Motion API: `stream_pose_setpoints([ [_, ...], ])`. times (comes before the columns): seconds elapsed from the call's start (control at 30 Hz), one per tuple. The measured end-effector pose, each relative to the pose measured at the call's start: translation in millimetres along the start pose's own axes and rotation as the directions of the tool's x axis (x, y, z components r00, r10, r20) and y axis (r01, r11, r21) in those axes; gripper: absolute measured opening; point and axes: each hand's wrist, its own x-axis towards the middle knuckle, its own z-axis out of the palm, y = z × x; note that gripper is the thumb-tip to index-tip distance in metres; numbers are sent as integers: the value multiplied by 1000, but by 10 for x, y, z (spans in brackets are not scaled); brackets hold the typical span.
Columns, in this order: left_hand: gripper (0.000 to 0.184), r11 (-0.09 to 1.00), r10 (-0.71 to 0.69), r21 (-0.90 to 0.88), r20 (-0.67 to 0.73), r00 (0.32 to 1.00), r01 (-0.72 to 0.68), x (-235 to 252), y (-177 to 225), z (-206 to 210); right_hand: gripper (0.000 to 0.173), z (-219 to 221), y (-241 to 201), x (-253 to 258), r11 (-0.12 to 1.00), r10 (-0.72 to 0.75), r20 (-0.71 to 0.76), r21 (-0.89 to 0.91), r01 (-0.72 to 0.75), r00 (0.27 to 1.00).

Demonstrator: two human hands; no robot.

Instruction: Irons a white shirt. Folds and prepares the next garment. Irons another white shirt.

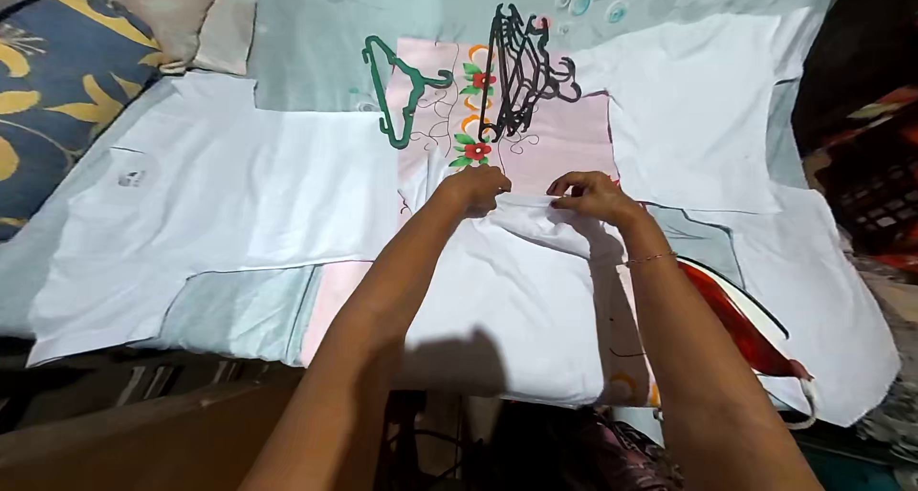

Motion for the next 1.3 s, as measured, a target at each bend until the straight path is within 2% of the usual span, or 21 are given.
stream_pose_setpoints([
  [0.07, 28, 997, 63, -46, -59, 996, -66, 53, -118, -15, 8, -86, -37, 22, 996, 51, 49, 75, -55, 997],
  [0.17, 20, 991, 17, -130, -111, 994, -32, 9, -170, -240, 14, -258, 11, 142, 992, 126, 126, -37, -123, 984],
  [0.23, 21, 988, -61, -146, -128, 990, 42, 8, -197, -410, 17, -341, 35, 226, 987, 138, 64, -91, -132, 988],
  [0.3, 25, 985, -112, -152, -167, 980, 87, 93, -219, -524, 19, -355, -11, 302, 984, 137, -102, -104, -147, 985],
  [0.37, 28, 975, -198, -147, -240, 950, 166, 196, -202, -499, 26, -309, -72, 371, 966, 206, -219, -110, -234, 954],
  [0.47, 40, 956, -292, -142, -348, 891, 258, 272, -41, -285, 36, -353, -30, 253, 918, 301, -198, -203, -339, 933],
  [0.53, 42, 967, -252, -128, -353, 901, 220, 304, 105, -206, 33, -457, 87, 60, 861, 409, -78, -297, -412, 909],
  [0.6, 38, 986, -162, -101, -358, 920, 134, 348, 300, -128, 30, -518, 251, -124, 792, 531, 33, -374, -482, 847],
  [0.67, 34, 995, -72, -91, -360, 930, 42, 407, 534, -52, 30, -521, 397, -236, 759, 584, 103, -422, -496, 806],
  [0.7, 33, 997, -30, -84, -352, 936, 1, 432, 665, -16, 30, -511, 447, -276, 765, 579, 106, -414, -493, 809],
  [0.8, 29, 995, 53, -69, -302, 952, -78, 439, 1000, 111, 23, -537, 514, -389, 796, 525, 24, -367, -481, 851],
  [0.87, 27, 989, 98, -68, -335, 937, -128, 390, 1082, 253, 20, -638, 529, -486, 779, 504, -105, -374, -504, 857],
  [0.97, 24, 977, 157, -72, -404, 901, -202, 220, 1167, 483, 20, -737, 452, -656, 696, 531, -356, -334, -635, 769],
  [1.07, 20, 954, 253, -25, -458, 852, -297, 70, 1271, 792, 29, -726, 308, -825, 661, 516, -484, -299, -688, 706],
  [1.13, 19, 949, 286, 12, -458, 842, -316, -21, 1367, 1002, 27, -698, 100, -1009, 700, 473, -507, -280, -657, 721],
  [1.2, 24, 944, 304, 20, -444, 843, -330, -108, 1521, 1161, 21, -647, -171, -1340, 741, 459, -448, -285, -609, 767],
  [1.23, 28, 944, 305, 13, -422, 854, -331, -147, 1617, 1229, 20, -591, -306, -1536, 737, 487, -406, -282, -614, 773],
  [1.3, 39, 945, 299, -36, -311, 902, -326, -246, 1834, 1339, 20, -453, -460, -1850, 677, 616, -308, -264, -687, 725],
])
